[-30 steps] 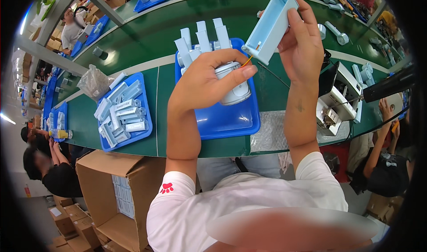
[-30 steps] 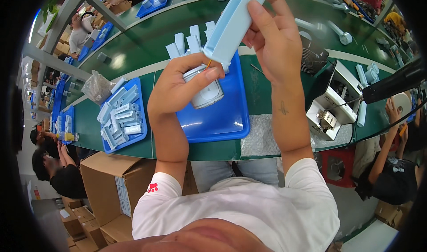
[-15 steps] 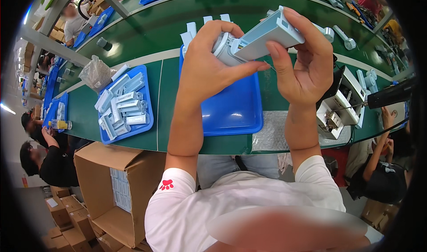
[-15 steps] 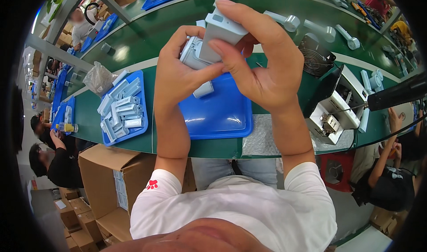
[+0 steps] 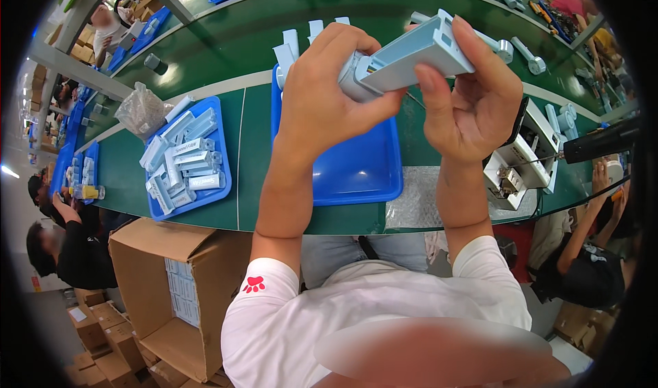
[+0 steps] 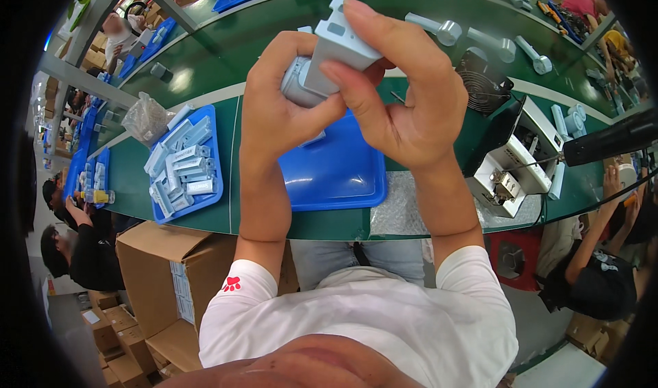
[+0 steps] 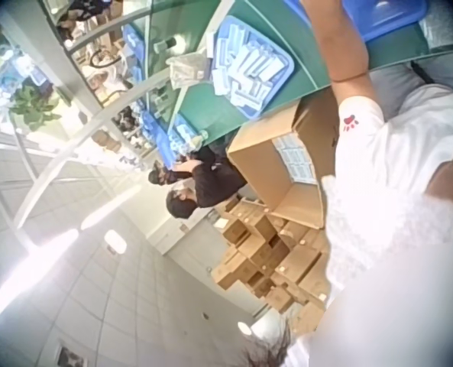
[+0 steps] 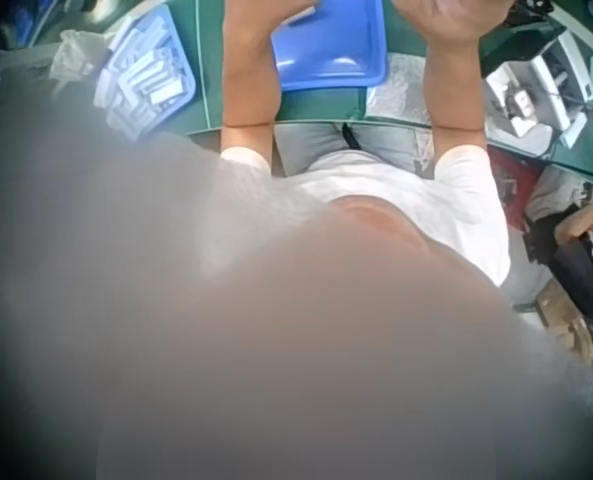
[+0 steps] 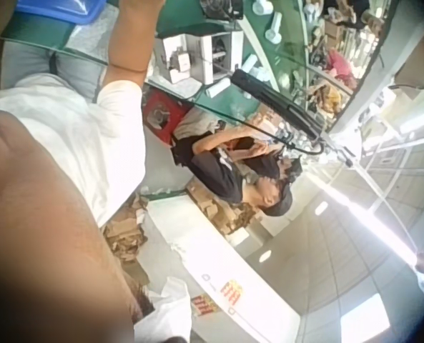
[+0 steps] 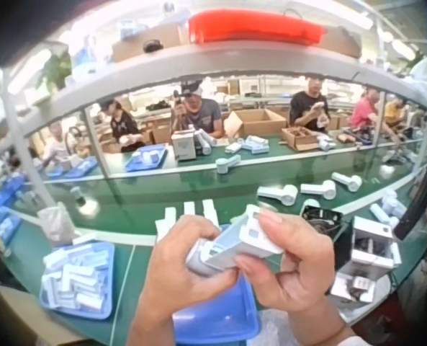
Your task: The person repeatedly picks up light blue plastic components from a blue tray, inserts a small orange piece into them, and uses a handheld tool to press or secure the assembly. The finished parts are placed on the table.
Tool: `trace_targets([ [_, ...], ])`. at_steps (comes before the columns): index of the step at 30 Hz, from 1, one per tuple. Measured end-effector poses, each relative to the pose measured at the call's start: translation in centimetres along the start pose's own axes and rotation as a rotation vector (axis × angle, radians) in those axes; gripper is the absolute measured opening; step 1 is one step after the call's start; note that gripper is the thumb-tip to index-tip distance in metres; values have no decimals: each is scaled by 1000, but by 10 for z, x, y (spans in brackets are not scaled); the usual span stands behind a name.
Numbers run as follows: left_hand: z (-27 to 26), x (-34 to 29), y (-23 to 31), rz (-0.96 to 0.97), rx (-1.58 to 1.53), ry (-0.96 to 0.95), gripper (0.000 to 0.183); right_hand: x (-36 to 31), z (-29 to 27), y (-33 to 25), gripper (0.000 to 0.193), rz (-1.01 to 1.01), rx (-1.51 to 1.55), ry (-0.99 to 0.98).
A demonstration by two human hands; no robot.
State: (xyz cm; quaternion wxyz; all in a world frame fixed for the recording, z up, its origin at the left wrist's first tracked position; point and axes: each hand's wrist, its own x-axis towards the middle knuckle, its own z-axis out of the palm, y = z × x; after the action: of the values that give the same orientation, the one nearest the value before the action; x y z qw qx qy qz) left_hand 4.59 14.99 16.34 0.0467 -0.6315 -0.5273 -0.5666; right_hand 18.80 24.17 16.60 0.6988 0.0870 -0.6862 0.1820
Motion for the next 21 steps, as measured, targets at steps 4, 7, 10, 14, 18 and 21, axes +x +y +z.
trace_targets([
  [4,0,3,2,85,19,-8,37,-3,-4,-7,52,3,-23,-18],
  [7,9,-7,10,34,-37,-89,41,-11,-20,-18,51,125,14,-24],
  [10,38,-29,25,-31,-193,-190,40,-36,-63,-29,49,288,111,-34],
  [14,82,-83,43,-195,-347,-334,34,-60,-162,-60,54,373,-30,-206],
  [18,144,-138,52,-326,-379,-340,36,-41,-205,-53,52,172,-870,389],
  [21,173,-173,46,-350,-342,-292,36,-21,-255,-19,59,171,-947,256],
])
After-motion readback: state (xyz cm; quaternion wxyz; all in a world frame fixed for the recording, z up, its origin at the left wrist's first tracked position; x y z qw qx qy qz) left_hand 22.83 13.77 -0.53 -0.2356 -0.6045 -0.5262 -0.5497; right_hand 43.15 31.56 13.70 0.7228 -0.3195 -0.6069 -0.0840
